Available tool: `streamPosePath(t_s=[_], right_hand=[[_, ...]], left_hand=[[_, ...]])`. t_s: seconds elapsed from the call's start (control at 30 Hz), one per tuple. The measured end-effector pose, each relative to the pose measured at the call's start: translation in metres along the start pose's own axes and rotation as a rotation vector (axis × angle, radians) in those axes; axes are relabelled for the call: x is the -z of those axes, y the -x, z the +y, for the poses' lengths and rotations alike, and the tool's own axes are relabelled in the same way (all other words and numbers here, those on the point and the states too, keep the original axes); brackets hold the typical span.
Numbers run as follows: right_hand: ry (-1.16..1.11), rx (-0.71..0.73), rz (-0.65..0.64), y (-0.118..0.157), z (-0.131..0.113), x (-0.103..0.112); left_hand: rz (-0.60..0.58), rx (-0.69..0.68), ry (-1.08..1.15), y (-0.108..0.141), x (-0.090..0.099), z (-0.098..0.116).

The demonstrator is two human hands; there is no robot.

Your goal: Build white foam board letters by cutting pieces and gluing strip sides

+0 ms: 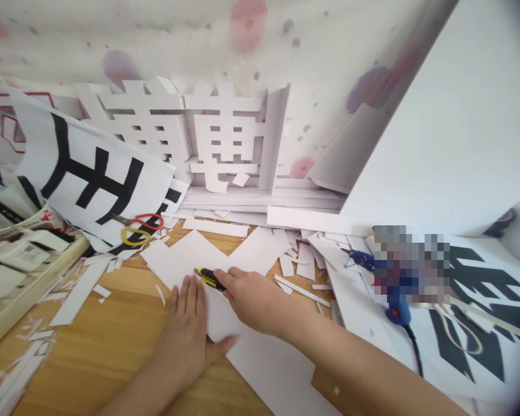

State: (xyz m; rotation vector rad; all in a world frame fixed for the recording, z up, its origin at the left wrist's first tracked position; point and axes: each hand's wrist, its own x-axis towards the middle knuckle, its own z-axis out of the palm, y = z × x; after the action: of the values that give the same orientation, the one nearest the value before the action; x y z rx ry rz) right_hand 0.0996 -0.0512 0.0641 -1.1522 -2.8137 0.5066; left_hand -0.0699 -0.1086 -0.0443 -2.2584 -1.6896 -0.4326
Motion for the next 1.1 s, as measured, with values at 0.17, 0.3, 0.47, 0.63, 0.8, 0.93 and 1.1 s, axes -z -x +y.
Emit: streamPosePath(t_s=[0.17, 0.3, 0.47, 0.63, 0.8, 0.93, 1.1], right_hand=[[-0.005, 0.005, -0.008, 0.007, 0.002, 0.003], [0.009, 0.017, -0.020, 0.013, 0.003, 0.004], [0.031, 0.001, -0.029, 0.022, 0.005, 0.004], [0.015, -0.007, -0.017, 0.032, 0.007, 0.001], [0.007, -0.025, -0.037, 0.038, 0.007, 0.000], [0.004, -0.007, -0.029, 0.044, 0.007, -0.002], [0.029, -0.019, 0.008, 0.053, 0.010, -0.008]], left_hand=[[-0.013, 0.014, -0.036, -0.002, 0.002, 0.001], [-0.034, 0.016, -0.043, -0.002, 0.003, 0.002], [-0.042, 0.013, -0.018, -0.001, 0.003, 0.002], [-0.039, 0.027, 0.013, -0.002, 0.002, 0.002], [-0.055, 0.002, -0.026, -0.005, 0.006, 0.002], [-0.067, -0.015, -0.064, -0.006, 0.008, 0.002], [-0.151, 0.020, -0.091, -0.008, 0.009, 0.004]])
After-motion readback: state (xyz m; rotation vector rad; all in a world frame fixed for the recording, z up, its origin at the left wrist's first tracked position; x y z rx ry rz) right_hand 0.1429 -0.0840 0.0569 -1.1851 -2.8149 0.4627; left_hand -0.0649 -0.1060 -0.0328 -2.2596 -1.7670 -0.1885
